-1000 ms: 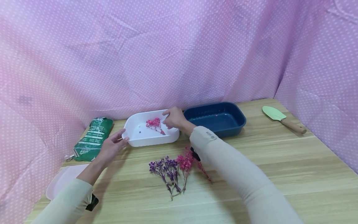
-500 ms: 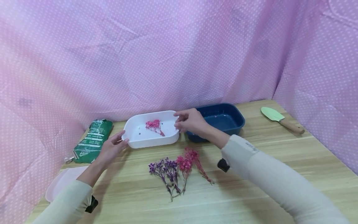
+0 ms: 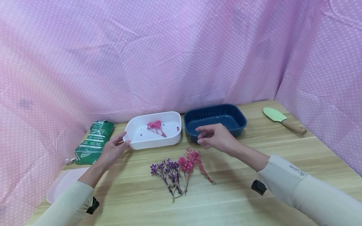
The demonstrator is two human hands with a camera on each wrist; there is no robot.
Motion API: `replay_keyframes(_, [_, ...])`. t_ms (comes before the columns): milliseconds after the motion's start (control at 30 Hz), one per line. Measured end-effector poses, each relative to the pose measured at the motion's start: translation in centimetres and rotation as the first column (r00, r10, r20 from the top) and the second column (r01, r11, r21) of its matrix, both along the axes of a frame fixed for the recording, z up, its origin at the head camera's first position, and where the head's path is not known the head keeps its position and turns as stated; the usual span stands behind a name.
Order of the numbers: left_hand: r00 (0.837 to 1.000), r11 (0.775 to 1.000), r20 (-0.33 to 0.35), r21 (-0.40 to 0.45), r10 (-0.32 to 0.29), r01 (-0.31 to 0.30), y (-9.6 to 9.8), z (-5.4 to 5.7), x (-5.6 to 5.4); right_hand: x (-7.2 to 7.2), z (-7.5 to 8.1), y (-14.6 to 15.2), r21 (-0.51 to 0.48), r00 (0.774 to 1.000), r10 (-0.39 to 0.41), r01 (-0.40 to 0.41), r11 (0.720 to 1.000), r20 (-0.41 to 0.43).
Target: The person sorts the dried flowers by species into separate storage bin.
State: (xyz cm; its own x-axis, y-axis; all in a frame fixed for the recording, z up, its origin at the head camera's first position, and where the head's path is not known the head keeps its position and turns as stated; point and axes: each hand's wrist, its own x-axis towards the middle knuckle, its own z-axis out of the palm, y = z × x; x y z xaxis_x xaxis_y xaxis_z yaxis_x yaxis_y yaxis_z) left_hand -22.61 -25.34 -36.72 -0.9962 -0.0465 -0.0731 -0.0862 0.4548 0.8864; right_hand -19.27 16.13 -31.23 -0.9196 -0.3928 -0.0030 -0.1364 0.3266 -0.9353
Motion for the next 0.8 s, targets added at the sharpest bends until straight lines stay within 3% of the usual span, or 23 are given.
replay_keyframes(433, [1.0,1.0,0.022,-0.004,-0.002,0.002,0.0,0.3,0.1,1.7,-1.6,2.1,0.039,1.0,-0.006,0.005,0.999,0.03])
replay_keyframes(800, [1.0,1.0,0.004,-0.001,-0.001,0.001,-0.2,0.1,0.0,2.3,-4.3,1.8,0.081,0.996,-0.038,0.031,0.996,0.086])
